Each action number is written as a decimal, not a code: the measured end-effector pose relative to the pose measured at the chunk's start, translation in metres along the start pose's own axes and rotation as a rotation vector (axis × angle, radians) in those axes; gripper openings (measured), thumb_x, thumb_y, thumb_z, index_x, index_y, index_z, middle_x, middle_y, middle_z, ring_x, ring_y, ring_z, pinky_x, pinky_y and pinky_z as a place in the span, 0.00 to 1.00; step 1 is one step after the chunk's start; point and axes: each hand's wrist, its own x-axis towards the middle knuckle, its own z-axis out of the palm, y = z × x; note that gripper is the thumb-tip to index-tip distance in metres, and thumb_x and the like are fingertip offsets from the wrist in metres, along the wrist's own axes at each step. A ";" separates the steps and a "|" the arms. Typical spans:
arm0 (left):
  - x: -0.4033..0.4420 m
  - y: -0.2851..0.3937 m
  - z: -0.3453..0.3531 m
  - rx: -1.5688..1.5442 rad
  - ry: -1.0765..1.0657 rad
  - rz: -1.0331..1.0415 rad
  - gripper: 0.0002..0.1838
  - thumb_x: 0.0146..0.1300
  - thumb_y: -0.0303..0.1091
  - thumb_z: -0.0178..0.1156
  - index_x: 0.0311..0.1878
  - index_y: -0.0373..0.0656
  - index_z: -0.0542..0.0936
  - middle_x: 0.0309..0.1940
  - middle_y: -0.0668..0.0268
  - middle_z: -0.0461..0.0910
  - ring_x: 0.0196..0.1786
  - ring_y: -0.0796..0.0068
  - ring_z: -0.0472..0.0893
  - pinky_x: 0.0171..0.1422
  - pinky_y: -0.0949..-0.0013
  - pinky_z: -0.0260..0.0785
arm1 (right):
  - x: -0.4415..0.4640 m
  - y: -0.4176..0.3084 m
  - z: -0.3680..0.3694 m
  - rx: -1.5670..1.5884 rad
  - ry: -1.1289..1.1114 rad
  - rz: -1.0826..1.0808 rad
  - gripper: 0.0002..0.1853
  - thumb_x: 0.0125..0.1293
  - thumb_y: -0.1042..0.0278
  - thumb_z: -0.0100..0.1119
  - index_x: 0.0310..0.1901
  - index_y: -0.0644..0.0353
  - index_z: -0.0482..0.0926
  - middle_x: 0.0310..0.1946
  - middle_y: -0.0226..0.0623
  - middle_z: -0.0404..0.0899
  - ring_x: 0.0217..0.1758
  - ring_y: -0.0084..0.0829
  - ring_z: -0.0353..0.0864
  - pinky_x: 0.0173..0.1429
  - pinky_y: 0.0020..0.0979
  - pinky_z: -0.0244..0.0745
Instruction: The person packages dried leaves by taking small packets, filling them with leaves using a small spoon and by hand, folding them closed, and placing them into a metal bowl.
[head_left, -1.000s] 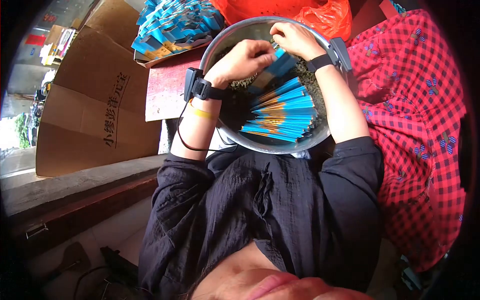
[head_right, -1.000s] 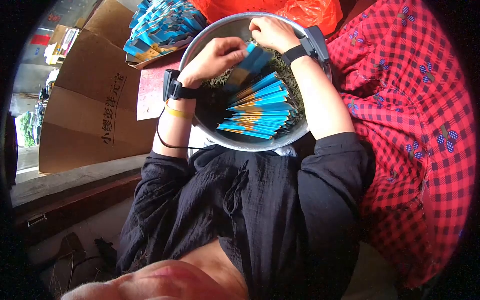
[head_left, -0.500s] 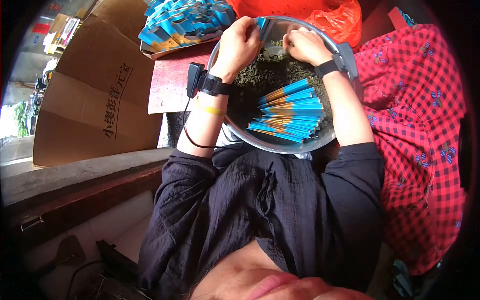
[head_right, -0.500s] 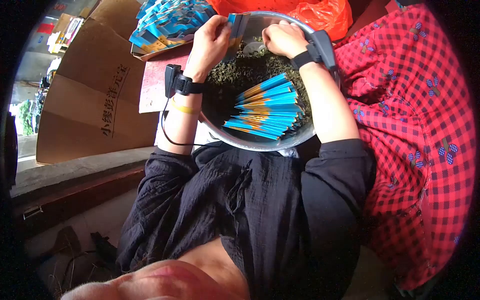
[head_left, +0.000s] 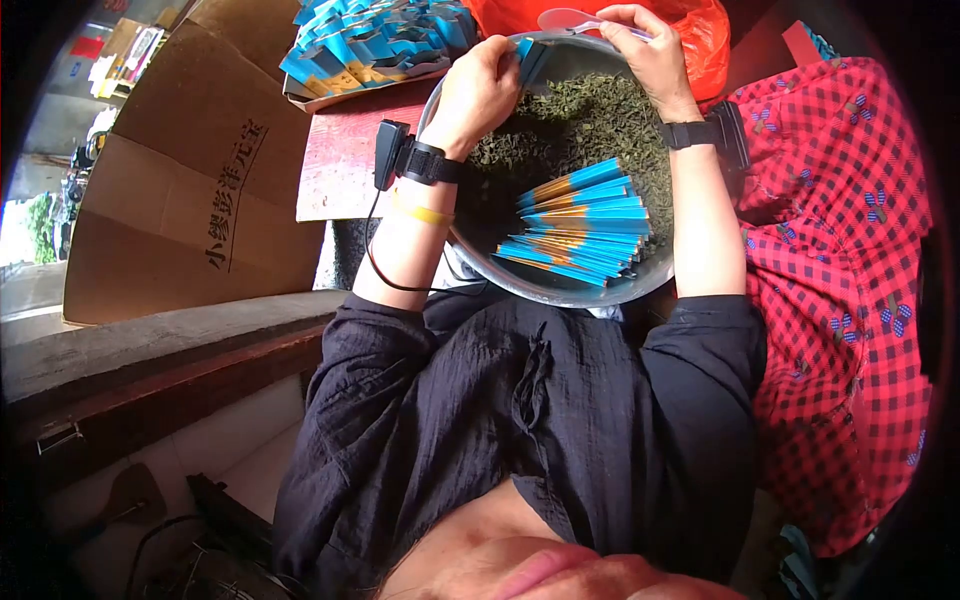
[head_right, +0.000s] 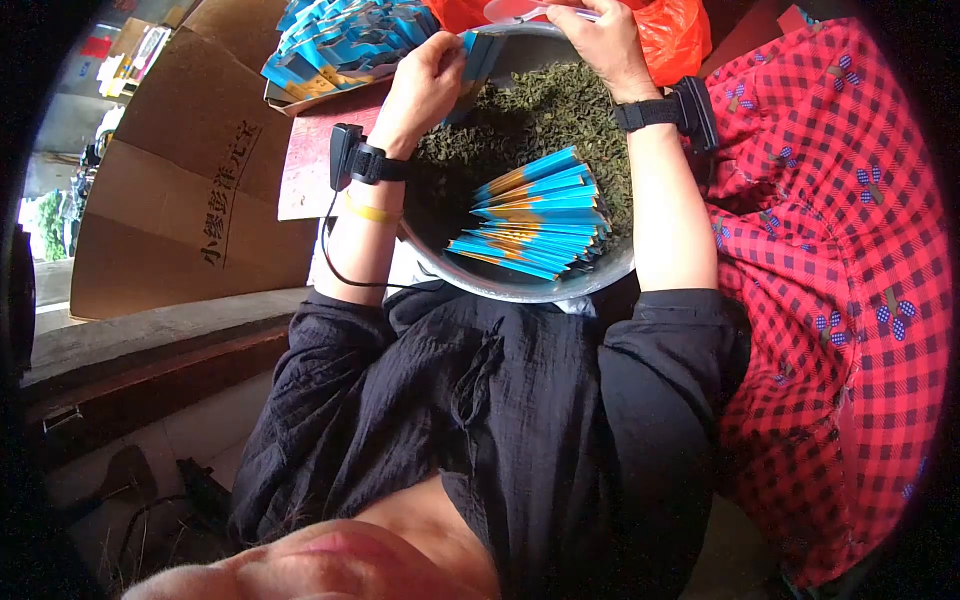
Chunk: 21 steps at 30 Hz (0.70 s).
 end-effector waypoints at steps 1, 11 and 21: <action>0.000 -0.001 0.000 -0.009 0.009 -0.004 0.09 0.66 0.30 0.55 0.44 0.35 0.76 0.30 0.54 0.80 0.34 0.70 0.81 0.42 0.69 0.72 | -0.002 -0.015 0.005 -0.158 0.046 -0.077 0.04 0.60 0.76 0.59 0.36 0.66 0.79 0.31 0.38 0.83 0.37 0.27 0.83 0.45 0.26 0.78; 0.003 -0.012 0.002 -0.039 -0.041 -0.041 0.10 0.67 0.31 0.54 0.44 0.33 0.75 0.28 0.60 0.79 0.33 0.79 0.76 0.41 0.72 0.70 | -0.006 -0.016 0.003 -0.495 -0.016 -0.223 0.03 0.61 0.75 0.59 0.36 0.63 0.79 0.29 0.32 0.82 0.34 0.22 0.81 0.41 0.24 0.75; -0.001 0.013 0.008 0.044 0.127 0.154 0.19 0.60 0.39 0.64 0.49 0.38 0.77 0.37 0.55 0.81 0.40 0.66 0.82 0.46 0.66 0.74 | -0.009 0.010 0.014 -0.571 -0.250 0.033 0.09 0.64 0.67 0.57 0.41 0.61 0.81 0.29 0.28 0.82 0.35 0.17 0.78 0.40 0.24 0.73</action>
